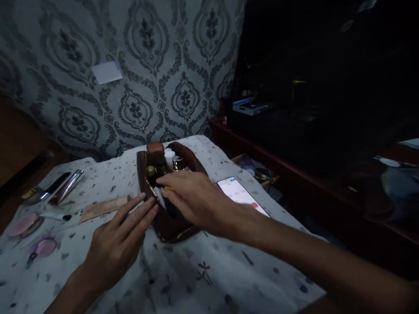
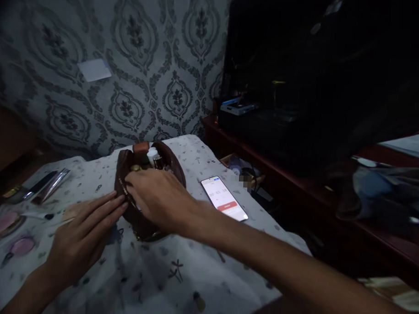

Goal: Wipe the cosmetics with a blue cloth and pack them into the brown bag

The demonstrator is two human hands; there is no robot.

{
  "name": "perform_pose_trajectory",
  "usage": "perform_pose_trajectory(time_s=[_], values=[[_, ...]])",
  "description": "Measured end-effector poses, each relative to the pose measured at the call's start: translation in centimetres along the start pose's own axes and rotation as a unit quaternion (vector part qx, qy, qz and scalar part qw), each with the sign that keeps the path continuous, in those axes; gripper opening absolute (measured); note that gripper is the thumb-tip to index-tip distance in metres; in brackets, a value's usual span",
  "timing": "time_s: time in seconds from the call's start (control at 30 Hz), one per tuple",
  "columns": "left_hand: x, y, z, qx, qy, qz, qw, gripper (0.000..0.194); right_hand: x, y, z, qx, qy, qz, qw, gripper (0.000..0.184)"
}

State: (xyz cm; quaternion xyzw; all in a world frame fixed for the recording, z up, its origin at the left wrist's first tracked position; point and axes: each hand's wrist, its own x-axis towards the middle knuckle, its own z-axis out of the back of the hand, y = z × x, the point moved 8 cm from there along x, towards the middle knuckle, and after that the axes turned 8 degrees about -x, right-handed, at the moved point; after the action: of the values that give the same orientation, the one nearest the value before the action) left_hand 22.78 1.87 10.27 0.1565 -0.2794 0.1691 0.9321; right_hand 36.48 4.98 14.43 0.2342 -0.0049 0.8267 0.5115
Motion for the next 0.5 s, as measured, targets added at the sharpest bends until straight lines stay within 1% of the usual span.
perform_pose_trajectory(time_s=[0.07, 0.13, 0.2, 0.23, 0.3, 0.33, 0.37, 0.43, 0.47, 0.5], values=[[-0.7, -0.3, -0.1, -0.010, -0.017, 0.004, 1.000, 0.046, -2.3, 1.1, -0.5, 0.030, -0.054, 0.029, 0.998, 0.020], [-2.1, -0.3, -0.4, -0.011, -0.027, 0.010, 1.000, 0.043, -4.2, 1.9, -1.6, 0.060, -0.078, 0.047, 0.994, 0.023], [-3.9, 0.4, -0.9, 0.003, -0.017, 0.018, 1.000, 0.040, -5.7, 2.6, -2.6, 0.077, -0.099, 0.067, 0.990, 0.024], [-4.8, 1.2, -1.3, 0.019, -0.004, 0.028, 0.999, 0.040, -6.3, 3.0, -3.2, 0.083, -0.105, 0.075, 0.988, 0.025], [-6.6, 4.0, -2.0, 0.052, 0.034, 0.078, 0.995, 0.039, -7.4, 3.8, -4.1, 0.089, -0.119, 0.089, 0.985, 0.030], [-7.4, 6.0, -2.3, 0.066, 0.056, 0.126, 0.988, 0.038, -7.8, 4.2, -4.5, 0.092, -0.121, 0.096, 0.984, 0.032], [-8.3, 8.4, -2.9, 0.066, 0.087, 0.187, 0.976, 0.038, -8.0, 4.8, -4.9, 0.095, -0.121, 0.101, 0.983, 0.034], [-10.0, 12.7, -3.6, 0.046, 0.119, 0.294, 0.947, 0.036, -8.1, 5.9, -5.6, 0.110, -0.110, 0.112, 0.981, 0.035], [-10.7, 14.5, -4.2, 0.027, 0.136, 0.335, 0.932, 0.037, -7.9, 6.4, -5.9, 0.121, -0.101, 0.114, 0.981, 0.034], [-11.2, 15.7, -5.0, 0.003, 0.162, 0.359, 0.919, 0.039, -7.6, 6.9, -6.3, 0.133, -0.090, 0.113, 0.981, 0.033]])
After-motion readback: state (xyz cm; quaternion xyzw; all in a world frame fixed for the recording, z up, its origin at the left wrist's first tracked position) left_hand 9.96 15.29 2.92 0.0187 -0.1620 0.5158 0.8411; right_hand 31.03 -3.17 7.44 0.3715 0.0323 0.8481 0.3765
